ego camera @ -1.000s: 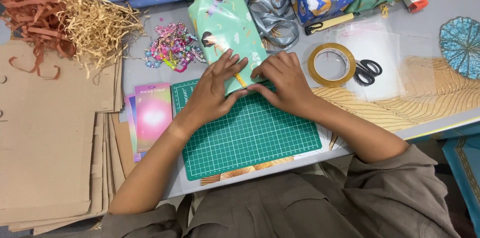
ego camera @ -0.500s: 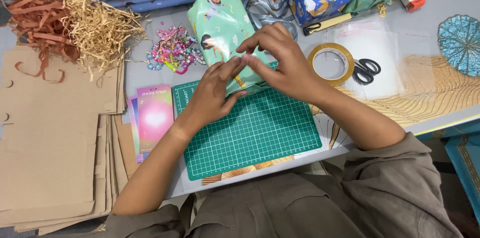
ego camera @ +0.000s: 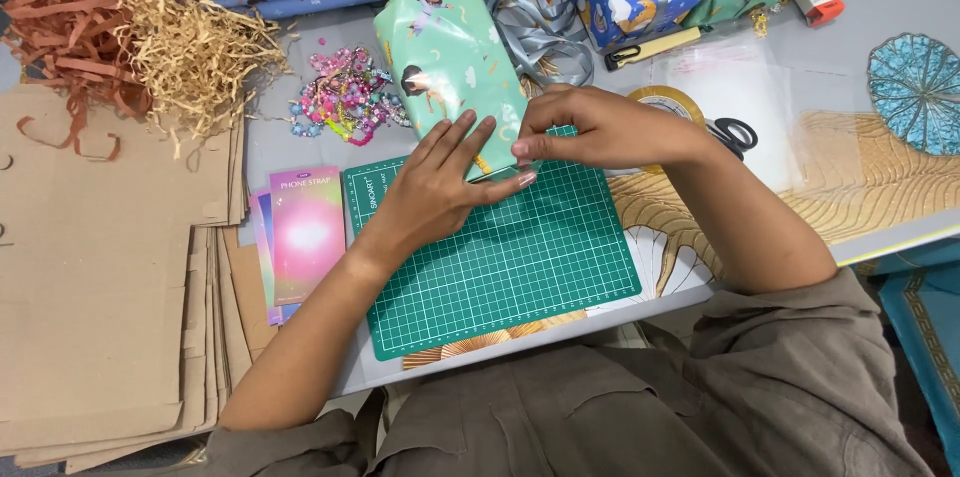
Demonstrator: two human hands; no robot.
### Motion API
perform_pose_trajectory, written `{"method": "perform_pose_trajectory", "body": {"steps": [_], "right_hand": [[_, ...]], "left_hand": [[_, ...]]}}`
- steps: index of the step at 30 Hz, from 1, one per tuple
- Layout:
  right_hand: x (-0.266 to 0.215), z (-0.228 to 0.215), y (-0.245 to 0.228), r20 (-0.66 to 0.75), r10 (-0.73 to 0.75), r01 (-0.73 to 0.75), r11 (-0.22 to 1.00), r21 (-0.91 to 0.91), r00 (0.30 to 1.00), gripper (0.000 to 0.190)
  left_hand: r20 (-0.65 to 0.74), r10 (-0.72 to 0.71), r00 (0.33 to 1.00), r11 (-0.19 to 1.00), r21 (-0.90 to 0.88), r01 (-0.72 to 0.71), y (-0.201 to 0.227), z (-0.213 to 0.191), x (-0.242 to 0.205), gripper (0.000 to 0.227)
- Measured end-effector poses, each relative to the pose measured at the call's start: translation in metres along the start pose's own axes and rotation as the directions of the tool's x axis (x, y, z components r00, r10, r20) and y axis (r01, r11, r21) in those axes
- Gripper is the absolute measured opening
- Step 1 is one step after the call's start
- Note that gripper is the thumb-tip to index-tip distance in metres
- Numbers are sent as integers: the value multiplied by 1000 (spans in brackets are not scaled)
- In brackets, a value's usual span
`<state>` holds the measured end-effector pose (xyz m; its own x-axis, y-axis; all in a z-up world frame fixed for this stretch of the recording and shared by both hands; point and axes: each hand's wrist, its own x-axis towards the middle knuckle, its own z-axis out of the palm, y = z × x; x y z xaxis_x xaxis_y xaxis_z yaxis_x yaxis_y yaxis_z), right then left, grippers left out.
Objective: Wrapping a small gift box with decorative paper and securing it with tape.
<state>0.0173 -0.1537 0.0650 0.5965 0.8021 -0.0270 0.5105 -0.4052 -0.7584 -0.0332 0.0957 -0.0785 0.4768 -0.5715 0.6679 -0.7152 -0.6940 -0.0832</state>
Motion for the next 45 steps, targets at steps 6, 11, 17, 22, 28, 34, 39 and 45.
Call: {"method": "perform_pose_trajectory", "body": {"steps": [6,11,17,22,28,34,39,45], "right_hand": [[-5,-2,-9,-52,-33,29,997,-78,998,14],[-17,14,14,-322,-197,132,968,-212,926,9],[-23,44,36,-539,-219,195,976,-102,813,23],[-10,98,55,-489,-241,197,970,-140,838,57],[-3,114,77,-625,-284,211,959,-191,727,50],[-13,111,50,-684,-296,212,955,-207,667,33],[-15,122,51,-766,-145,149,987,-65,626,7],[-14,128,58,-785,-147,164,985,-59,602,9]], "left_hand": [[21,6,1000,1000,7,-6,-1,-1,0,45],[56,-1,998,1000,-22,2,-5,8,-7,41],[20,-135,991,928,-348,134,-7,1,0,59],[81,-162,984,891,-417,181,-8,-20,11,63],[161,-111,981,901,-399,168,-17,-37,13,60],[65,-158,985,919,-356,170,-15,-16,0,33],[-32,-178,984,937,-311,159,-4,-10,-1,25],[-69,-140,988,957,-266,118,-1,-12,1,27]]}}
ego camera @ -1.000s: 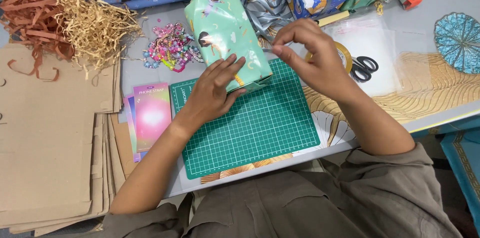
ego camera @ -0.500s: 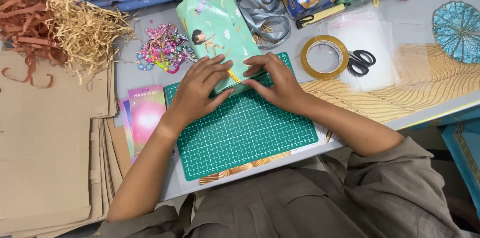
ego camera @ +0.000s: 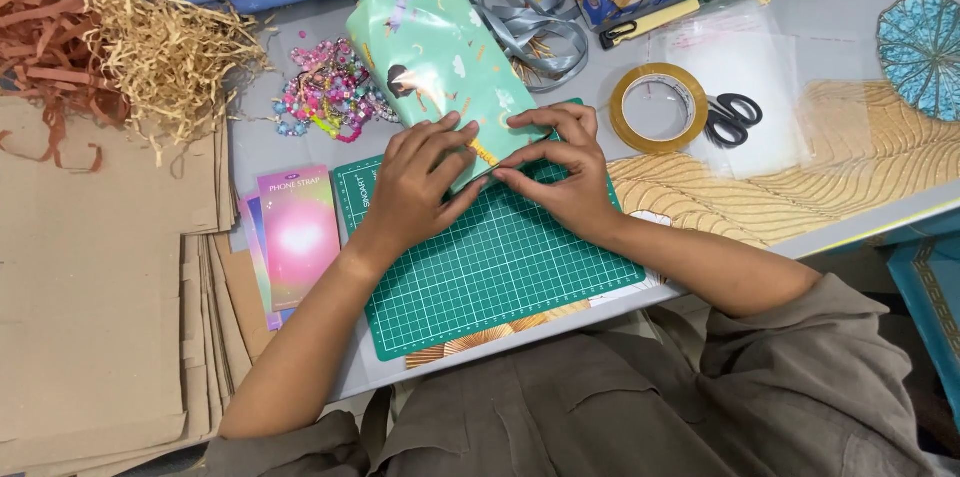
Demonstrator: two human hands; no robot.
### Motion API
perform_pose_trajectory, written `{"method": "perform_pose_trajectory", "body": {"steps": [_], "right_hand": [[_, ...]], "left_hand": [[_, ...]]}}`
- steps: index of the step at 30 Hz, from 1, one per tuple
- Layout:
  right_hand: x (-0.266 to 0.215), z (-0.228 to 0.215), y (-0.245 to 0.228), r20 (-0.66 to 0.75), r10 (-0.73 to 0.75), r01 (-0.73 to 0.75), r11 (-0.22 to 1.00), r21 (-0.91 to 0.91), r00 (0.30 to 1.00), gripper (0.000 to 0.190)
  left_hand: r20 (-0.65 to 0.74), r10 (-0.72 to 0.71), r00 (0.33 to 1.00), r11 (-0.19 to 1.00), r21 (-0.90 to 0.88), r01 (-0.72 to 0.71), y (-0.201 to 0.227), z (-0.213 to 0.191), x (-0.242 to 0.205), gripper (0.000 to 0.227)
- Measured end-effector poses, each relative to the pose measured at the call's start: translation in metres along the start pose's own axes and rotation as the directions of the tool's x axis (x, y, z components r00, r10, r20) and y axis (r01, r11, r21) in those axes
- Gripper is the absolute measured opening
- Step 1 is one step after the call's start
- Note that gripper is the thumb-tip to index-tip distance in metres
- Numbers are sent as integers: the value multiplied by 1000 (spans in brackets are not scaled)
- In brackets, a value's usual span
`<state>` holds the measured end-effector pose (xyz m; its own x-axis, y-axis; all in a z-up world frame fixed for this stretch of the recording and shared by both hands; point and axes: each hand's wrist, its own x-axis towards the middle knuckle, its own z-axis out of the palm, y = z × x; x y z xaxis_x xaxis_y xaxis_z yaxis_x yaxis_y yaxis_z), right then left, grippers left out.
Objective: Wrapping a small gift box with decorative paper and securing it with tape.
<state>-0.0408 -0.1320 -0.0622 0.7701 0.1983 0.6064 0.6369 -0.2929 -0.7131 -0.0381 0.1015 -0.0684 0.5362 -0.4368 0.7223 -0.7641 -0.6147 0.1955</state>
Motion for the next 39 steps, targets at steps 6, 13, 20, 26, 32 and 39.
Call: {"method": "perform_pose_trajectory", "body": {"steps": [6,13,20,26,32,39], "right_hand": [[-3,4,8,-38,7,-7,1000,19,999,12],[-6,9,13,-75,0,-1,1000,-12,997,14],[-8,11,16,-83,-27,21,997,-72,996,16],[-13,16,22,-84,-35,30,998,-61,996,28],[-11,12,18,-53,-49,42,992,-123,997,30],[-4,-2,17,-18,-199,185,938,-294,980,21]], "left_hand": [[-25,17,1000,1000,17,-17,-1,4,-1,26],[-79,157,984,980,133,-146,-4,6,1,16],[-105,289,952,911,336,-240,0,0,11,20],[-88,307,948,900,350,-259,-1,0,10,20],[-74,288,955,902,357,-244,2,-4,11,22],[-31,287,958,899,354,-258,-1,-4,8,23]]}}
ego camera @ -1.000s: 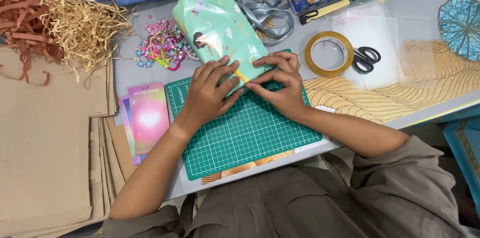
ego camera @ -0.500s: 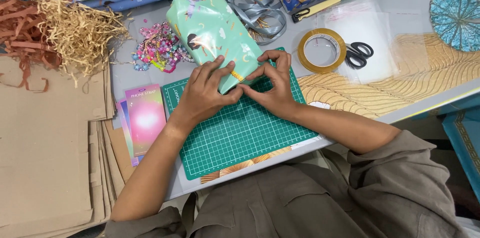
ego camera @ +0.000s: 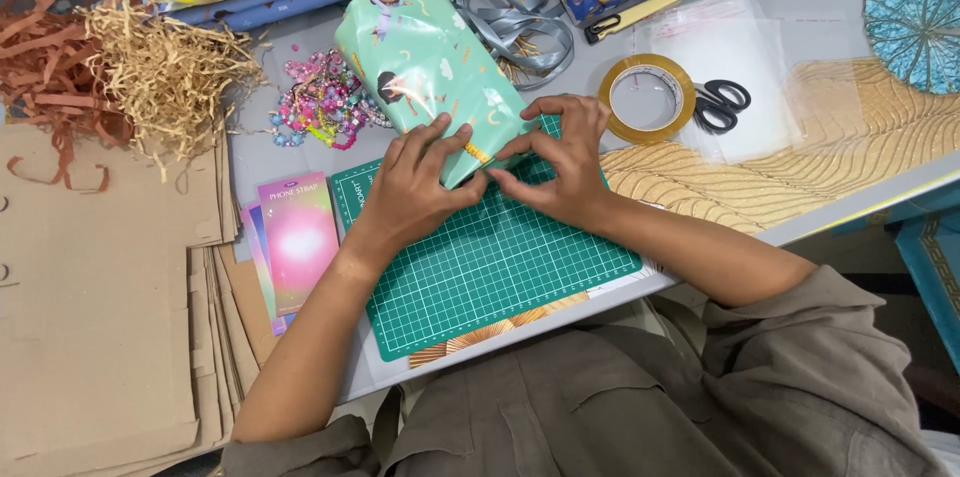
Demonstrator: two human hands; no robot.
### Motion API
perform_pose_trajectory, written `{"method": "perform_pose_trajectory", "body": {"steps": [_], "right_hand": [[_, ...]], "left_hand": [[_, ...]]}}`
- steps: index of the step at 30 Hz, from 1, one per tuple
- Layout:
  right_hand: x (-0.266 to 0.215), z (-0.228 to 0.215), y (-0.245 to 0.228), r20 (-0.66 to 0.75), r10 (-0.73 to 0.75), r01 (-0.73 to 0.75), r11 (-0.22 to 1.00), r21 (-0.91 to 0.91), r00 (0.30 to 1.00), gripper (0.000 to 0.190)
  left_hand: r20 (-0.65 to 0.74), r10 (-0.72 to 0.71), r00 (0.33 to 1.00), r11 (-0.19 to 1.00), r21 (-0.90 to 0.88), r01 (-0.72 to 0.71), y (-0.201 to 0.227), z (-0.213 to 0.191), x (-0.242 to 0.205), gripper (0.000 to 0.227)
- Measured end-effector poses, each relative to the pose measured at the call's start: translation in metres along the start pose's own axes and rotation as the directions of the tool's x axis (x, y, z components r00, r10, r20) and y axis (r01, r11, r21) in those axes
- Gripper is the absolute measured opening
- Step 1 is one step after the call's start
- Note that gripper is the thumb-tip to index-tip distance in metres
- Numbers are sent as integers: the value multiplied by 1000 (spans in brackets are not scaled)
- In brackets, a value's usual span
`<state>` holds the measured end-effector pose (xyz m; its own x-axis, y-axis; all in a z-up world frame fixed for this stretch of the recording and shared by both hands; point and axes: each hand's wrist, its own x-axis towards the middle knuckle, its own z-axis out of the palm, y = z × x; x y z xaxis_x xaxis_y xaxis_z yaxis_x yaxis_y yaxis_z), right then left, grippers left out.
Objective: Wrapping a small gift box with decorative paper and securing it with tape.
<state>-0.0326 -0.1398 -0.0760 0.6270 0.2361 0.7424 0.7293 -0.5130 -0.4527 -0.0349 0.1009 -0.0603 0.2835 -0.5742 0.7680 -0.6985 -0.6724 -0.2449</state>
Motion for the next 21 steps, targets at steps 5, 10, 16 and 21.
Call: {"method": "perform_pose_trajectory", "body": {"steps": [5,10,16,21], "right_hand": [[5,-1,3,-44,-59,56,996,-65,997,17],[4,2,4,-62,-15,16,1000,13,998,18],[7,4,7,-59,236,-212,938,275,970,76],[9,10,1,27,335,-315,852,417,942,75]], "left_hand": [[14,4,1000,1000,0,-4,0,-2,2,25],[19,5,1000,1000,3,-5,2,-4,3,25],[53,-17,998,1000,-17,18,2,-3,-2,24],[39,-60,997,996,-57,62,1,4,-6,22]]}}
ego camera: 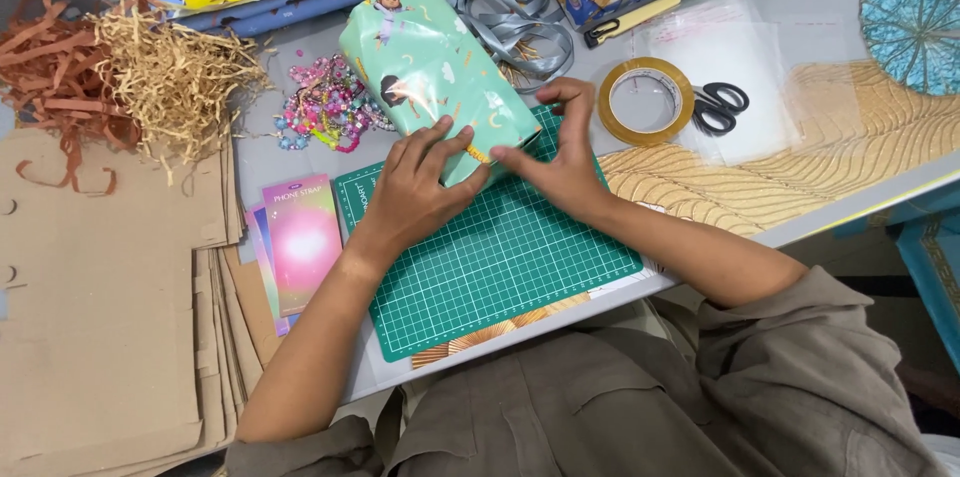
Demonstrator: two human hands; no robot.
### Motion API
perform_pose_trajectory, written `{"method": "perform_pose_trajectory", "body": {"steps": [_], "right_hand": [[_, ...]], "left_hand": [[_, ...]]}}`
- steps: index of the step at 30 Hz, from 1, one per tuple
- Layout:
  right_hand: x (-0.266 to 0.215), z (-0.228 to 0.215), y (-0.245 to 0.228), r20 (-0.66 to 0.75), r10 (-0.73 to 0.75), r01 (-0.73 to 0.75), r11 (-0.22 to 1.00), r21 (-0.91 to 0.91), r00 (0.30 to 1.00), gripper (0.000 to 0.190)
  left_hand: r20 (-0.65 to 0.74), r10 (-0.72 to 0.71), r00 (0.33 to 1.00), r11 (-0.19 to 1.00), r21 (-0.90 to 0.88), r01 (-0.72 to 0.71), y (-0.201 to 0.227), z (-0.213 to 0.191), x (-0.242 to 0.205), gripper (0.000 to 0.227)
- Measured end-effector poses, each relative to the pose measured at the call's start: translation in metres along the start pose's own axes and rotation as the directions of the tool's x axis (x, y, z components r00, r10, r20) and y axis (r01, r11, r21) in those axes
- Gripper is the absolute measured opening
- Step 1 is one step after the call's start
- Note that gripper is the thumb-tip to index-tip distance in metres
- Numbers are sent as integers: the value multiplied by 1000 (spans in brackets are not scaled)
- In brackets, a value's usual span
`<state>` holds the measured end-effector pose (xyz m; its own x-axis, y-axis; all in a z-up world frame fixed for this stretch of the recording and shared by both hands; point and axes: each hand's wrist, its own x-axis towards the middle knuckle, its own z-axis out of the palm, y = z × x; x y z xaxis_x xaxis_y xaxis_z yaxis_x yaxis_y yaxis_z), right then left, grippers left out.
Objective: Wrapping a small gift box with decorative paper and securing it with tape.
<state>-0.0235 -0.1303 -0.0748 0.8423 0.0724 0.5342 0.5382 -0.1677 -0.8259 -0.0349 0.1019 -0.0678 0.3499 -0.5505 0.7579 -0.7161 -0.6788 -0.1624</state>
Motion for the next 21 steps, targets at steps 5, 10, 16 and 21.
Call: {"method": "perform_pose_trajectory", "body": {"steps": [5,10,16,21], "right_hand": [[-2,-2,13,39,93,-93,996,-2,995,70],[10,-10,23,9,171,-171,976,132,985,57],[17,-14,-1,285,301,-329,942,57,910,67],[17,-14,7,280,78,-149,958,243,957,62]], "left_hand": [[20,-59,998,995,-81,61,1,10,-12,17],[98,-259,961,875,-398,276,-4,19,-20,37],[428,-804,413,41,-652,757,14,-15,21,83],[68,-715,696,357,-820,447,22,-18,17,85]]}}
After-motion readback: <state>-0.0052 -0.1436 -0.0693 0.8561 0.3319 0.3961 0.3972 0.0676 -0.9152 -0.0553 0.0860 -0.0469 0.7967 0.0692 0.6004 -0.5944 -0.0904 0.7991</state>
